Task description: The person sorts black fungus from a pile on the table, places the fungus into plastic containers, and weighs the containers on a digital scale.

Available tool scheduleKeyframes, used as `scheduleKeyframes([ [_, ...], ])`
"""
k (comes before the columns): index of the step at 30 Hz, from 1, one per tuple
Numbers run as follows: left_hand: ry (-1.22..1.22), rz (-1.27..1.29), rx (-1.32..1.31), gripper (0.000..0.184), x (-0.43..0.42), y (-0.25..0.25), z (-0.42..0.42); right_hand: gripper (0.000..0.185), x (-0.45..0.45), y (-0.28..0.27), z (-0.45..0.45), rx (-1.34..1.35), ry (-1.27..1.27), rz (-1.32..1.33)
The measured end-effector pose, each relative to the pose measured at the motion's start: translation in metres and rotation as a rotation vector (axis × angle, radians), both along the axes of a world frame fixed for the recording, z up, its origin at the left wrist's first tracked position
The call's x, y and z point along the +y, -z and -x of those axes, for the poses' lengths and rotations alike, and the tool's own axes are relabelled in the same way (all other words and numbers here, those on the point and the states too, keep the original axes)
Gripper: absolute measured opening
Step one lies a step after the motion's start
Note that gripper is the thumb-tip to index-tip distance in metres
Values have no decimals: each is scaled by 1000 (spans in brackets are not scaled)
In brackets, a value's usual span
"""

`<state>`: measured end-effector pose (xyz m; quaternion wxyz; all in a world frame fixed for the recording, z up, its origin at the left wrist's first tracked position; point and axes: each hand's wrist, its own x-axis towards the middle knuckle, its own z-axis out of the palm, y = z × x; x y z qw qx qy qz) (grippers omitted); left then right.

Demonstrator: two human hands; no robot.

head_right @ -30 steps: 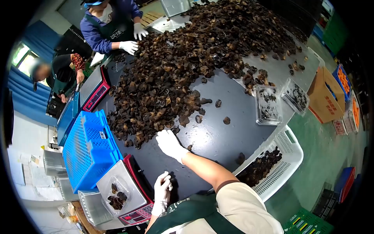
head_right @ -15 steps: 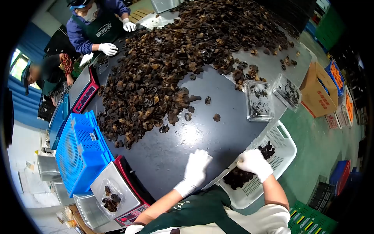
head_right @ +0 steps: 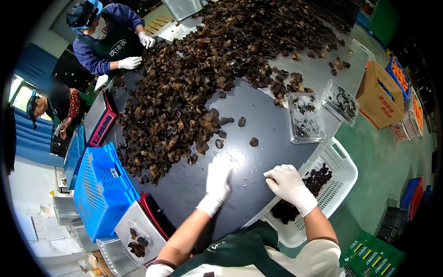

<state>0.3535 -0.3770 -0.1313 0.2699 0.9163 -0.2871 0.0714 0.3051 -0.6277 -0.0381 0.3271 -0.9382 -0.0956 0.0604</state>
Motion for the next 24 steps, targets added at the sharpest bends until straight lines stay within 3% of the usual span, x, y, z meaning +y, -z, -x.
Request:
scheduleKeyframes([
  [2, 328, 69, 193, 37, -35, -31, 25, 14, 16, 4, -19, -82, -38, -21],
  [3, 423, 134, 124, 41, -51, -55, 41, 12, 22, 11, -27, -158, -32, -94],
  [4, 672, 9, 545, 44, -58, -66, 52, 12, 28, 12, -36, -185, -39, -127],
  [5, 643, 274, 475, 43, -44, -16, 89, 12, 35, 13, -47, -209, -50, -159],
  [7, 416, 276, 511, 35, -27, -25, 83, 21, 38, 24, -69, -319, -37, -163],
  [10, -331, 326, 202, 24, 29, -49, 38, 36, 36, 81, -97, -448, 270, -129],
  [11, -526, 548, 108, 23, 56, -36, 27, 42, 37, 93, -106, -390, 342, -134],
  [12, -710, 609, 36, 26, 77, -47, 15, 43, 43, 102, -117, -415, 350, -126],
  [13, -889, 870, -60, 30, 108, -6, 6, 45, 51, 109, -128, -440, 359, -120],
  [14, -1038, 513, -168, 35, 130, -24, -2, 45, 63, 112, -138, -424, 366, -204],
  [15, -1145, 615, -222, 36, 155, -9, -12, 45, 77, 112, -149, -406, 373, -286],
  [17, -1277, 471, -362, 38, 187, 0, -26, 46, 105, 113, -169, -384, 331, -320],
  [20, -1483, 439, -304, 41, 223, 38, -41, 46, 144, 112, -188, -385, 273, -341],
  [23, -1480, 230, -101, 43, 212, 46, -42, 47, 158, 117, -192, -418, 221, -405],
  [24, -1381, 292, -160, 41, 208, 47, -42, 47, 159, 117, -191, -392, 229, -413],
])
